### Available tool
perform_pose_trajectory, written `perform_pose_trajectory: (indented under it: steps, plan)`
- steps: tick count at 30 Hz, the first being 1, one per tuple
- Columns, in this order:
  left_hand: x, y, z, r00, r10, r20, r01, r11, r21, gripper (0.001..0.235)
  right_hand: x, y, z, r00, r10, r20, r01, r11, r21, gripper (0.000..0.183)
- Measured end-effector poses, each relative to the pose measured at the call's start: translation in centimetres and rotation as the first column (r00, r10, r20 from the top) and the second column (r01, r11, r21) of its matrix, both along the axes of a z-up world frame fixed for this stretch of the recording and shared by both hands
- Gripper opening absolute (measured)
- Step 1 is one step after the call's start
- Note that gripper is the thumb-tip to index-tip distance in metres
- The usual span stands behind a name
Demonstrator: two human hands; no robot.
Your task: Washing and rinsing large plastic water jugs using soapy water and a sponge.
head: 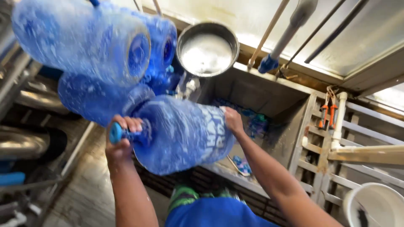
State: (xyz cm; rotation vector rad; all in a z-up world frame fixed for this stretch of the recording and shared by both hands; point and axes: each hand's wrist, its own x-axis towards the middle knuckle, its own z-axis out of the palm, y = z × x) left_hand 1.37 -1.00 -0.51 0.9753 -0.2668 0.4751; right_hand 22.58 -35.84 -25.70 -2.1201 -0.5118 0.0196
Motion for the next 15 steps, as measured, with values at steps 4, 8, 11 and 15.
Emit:
perform_pose_trajectory:
  steps: [4, 8, 11, 15]
  plan:
    - [2.2, -0.9, 0.3, 0.924, 0.286, -0.253, -0.318, 0.943, -0.094, 0.037, -1.8, -0.3, 1.2, 0.953, -0.296, -0.068, 0.298, 0.954, 0.019, 0.039]
    - [4.1, -2.5, 0.8, 0.522, 0.613, -0.593, -0.739, 0.673, 0.044, 0.028, -7.5, -2.8, -6.3, 0.623, -0.611, -0.488, 0.674, 0.736, -0.061, 0.047]
    - [5.4, -3.2, 1.7, 0.655, 0.558, -0.509, -0.622, 0.781, 0.055, 0.032, -6.1, -3.6, -8.9, 0.585, -0.615, -0.529, 0.684, 0.725, -0.087, 0.048]
    - [7.0, -0.8, 4.8, 0.960, 0.080, -0.267, -0.078, 0.997, 0.019, 0.039, -0.8, -2.7, -5.5, 0.473, -0.586, -0.658, 0.671, 0.723, -0.162, 0.041]
